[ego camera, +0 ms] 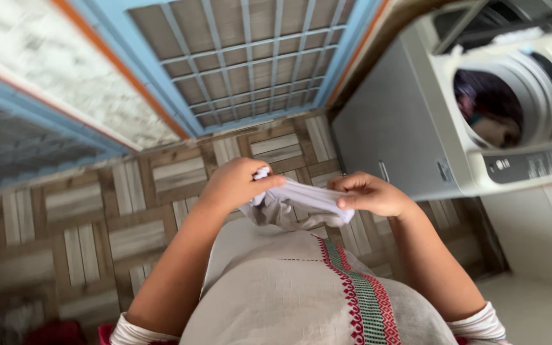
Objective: The person removes wet clothes from a top-loading washing machine, shakes them out, and hangs them on an outdoor clothesline using clothespins. Items handled include a white cloth, a white shirt, a beige garment, and a dark blue shirt.
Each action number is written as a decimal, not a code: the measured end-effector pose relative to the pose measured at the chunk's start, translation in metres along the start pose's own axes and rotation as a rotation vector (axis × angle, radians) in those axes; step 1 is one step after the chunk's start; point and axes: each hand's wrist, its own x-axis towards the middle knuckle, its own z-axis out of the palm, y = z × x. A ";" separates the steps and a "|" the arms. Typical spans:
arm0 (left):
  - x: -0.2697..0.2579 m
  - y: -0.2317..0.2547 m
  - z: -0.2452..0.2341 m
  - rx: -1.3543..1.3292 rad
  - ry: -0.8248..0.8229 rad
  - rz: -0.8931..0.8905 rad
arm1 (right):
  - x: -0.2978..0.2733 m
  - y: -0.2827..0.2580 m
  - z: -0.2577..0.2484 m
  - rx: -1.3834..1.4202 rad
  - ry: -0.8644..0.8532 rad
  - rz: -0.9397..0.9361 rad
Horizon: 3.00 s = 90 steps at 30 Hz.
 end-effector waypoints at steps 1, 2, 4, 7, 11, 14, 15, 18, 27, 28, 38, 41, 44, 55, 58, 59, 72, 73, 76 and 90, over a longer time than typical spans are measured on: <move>-0.008 -0.002 0.004 -0.042 0.017 -0.015 | 0.003 0.007 -0.003 0.010 0.002 0.077; -0.015 -0.004 0.007 -0.083 0.035 -0.029 | 0.006 0.014 -0.005 0.017 0.004 0.154; -0.031 -0.013 0.012 -0.242 0.108 -0.038 | 0.014 0.030 -0.009 -0.055 0.029 0.292; -0.057 -0.035 0.011 -0.458 0.303 -0.015 | 0.034 0.048 -0.011 -0.494 0.070 0.461; -0.091 -0.070 0.009 -0.409 0.479 -0.064 | 0.068 0.049 0.016 -1.202 0.043 0.235; -0.113 -0.083 0.016 -0.468 0.507 0.040 | 0.103 0.034 0.061 -0.870 -0.074 0.181; -0.120 -0.084 0.017 -0.501 0.510 0.105 | 0.118 0.030 0.081 -0.674 -0.125 0.239; -0.144 -0.088 0.018 -0.545 0.449 0.143 | 0.159 0.019 0.143 -0.440 -0.286 0.029; -0.257 -0.160 -0.045 -0.419 0.878 0.141 | 0.263 -0.001 0.281 -0.646 -0.239 0.065; -0.271 -0.170 -0.051 -0.454 0.909 0.099 | 0.277 0.000 0.299 -0.711 -0.244 -0.002; -0.414 -0.243 -0.104 -0.486 1.031 -0.303 | 0.391 0.005 0.460 -0.614 -0.457 -0.217; -0.440 -0.257 -0.115 -0.618 1.032 -0.342 | 0.424 0.008 0.499 -0.639 -0.619 -0.207; -0.463 -0.280 -0.127 -0.639 1.116 -0.322 | 0.461 0.016 0.528 -0.688 -0.806 -0.137; -0.536 -0.367 -0.239 -0.611 1.407 -0.756 | 0.675 0.042 0.647 -0.530 -1.194 0.034; -0.552 -0.386 -0.276 -0.613 1.493 -0.897 | 0.740 0.054 0.698 -0.476 -1.259 0.073; -0.557 -0.391 -0.285 -0.610 1.516 -0.941 | 0.756 0.059 0.716 -0.481 -1.270 0.065; -0.661 -0.469 -0.326 -0.774 1.681 -0.979 | 0.880 0.124 0.992 -0.481 -1.185 0.182; -0.668 -0.476 -0.326 -0.841 1.673 -0.958 | 0.884 0.130 1.008 -0.486 -1.178 0.194; -0.689 -0.496 -0.328 -0.932 1.668 -0.812 | 0.900 0.151 1.057 -0.490 -1.145 0.220; -0.703 -0.544 -0.410 -1.197 1.875 -1.071 | 1.034 0.272 1.247 -0.684 -1.067 0.475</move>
